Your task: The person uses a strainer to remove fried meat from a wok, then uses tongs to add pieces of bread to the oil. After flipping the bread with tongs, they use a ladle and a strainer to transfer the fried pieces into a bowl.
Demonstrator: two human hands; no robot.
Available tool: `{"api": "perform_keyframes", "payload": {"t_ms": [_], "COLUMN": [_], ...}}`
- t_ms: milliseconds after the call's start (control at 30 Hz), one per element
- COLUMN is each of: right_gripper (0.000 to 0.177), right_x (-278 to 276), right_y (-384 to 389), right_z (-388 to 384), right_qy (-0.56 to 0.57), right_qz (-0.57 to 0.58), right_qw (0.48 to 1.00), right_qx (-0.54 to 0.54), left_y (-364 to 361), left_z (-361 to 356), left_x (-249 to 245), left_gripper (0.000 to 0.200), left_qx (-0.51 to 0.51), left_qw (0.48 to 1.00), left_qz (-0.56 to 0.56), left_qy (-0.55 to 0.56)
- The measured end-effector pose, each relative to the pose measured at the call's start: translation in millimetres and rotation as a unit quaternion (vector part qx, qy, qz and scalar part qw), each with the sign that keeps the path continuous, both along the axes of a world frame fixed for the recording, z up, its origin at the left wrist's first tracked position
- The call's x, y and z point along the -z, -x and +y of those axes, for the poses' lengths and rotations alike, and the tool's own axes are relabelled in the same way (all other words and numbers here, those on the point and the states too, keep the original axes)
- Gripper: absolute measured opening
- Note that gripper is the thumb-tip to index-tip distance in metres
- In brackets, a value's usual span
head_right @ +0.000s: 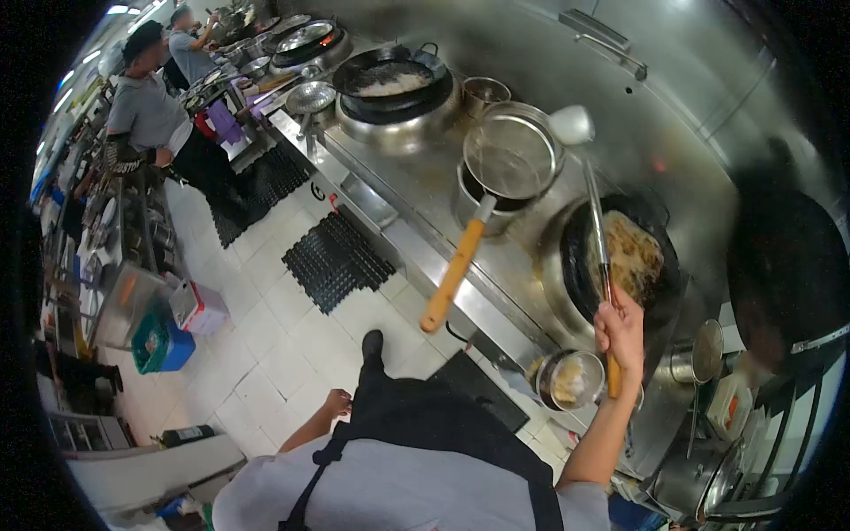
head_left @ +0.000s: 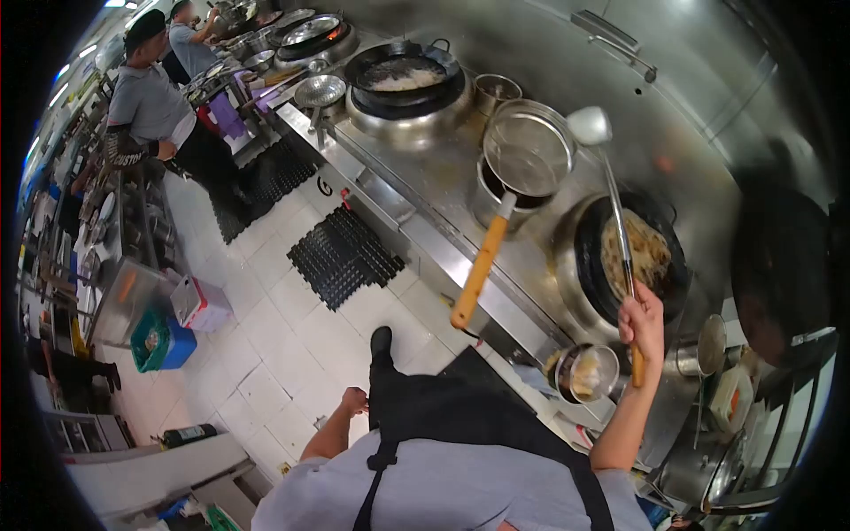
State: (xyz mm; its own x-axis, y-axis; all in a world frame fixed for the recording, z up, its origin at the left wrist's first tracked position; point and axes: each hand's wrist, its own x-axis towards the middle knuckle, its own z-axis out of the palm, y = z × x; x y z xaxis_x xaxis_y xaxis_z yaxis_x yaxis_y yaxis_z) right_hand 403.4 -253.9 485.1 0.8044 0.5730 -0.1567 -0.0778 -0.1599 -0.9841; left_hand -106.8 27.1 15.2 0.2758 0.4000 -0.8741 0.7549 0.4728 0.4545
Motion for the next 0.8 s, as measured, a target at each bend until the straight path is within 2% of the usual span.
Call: {"api": "perform_keyframes", "payload": {"t_ms": [33, 100, 133, 233, 300, 367, 467, 600, 700, 800], "right_gripper": [0.018, 0.042, 0.043, 0.044, 0.045, 0.035, 0.019, 0.009, 0.011, 0.027], "right_x": [-9.1, -23.0, -28.3, -32.7, -28.6, -15.4, 14.5, 27.5, 41.2, 50.5], "right_y": [-2.3, -8.2, -14.3, -49.2, -74.9, -94.7, -115.0, -100.0, -92.9, -92.7], "right_z": [35.9, 116.4, 161.3, 293.4, 373.2, 442.6, 512.6, 561.2, 588.7, 599.9], "right_qy": [0.007, 0.043, 0.051, 0.113, 0.185, 0.251, 0.257, 0.215, 0.188, 0.148], "right_qz": [-0.001, -0.045, -0.070, -0.131, -0.161, -0.235, -0.190, -0.019, 0.018, 0.058], "right_qw": [1.000, 0.997, 0.994, 0.977, 0.957, 0.923, 0.925, 0.961, 0.968, 0.975], "right_qx": [-0.018, -0.041, -0.067, -0.125, -0.156, -0.174, -0.204, -0.176, -0.168, -0.157], "left_y": [-3.8, -22.1, -24.4, -26.2, -24.6, -16.9, -3.2, 35.3, 55.9, 59.3], "left_z": [22.1, 69.0, 94.0, 167.8, 210.2, 243.0, 277.4, 289.3, 270.8, 269.0], "left_x": [16.4, 9.7, 11.4, 22.1, 20.5, 17.1, 13.2, 26.6, 31.7, 34.6], "left_gripper": [0.006, 0.008, 0.011, 0.017, 0.017, 0.017, 0.015, 0.014, 0.013, 0.015], "left_qx": [0.028, 0.026, 0.033, -0.110, -0.172, -0.188, -0.193, -0.216, -0.217, -0.190], "left_qw": [0.999, 0.996, 0.993, 0.988, 0.980, 0.976, 0.977, 0.975, 0.976, 0.978], "left_qz": [-0.012, -0.005, -0.027, -0.100, -0.101, -0.110, -0.075, -0.049, 0.011, 0.037], "left_qy": [-0.042, -0.080, -0.109, -0.041, -0.025, -0.025, -0.041, -0.010, 0.030, 0.075]}}
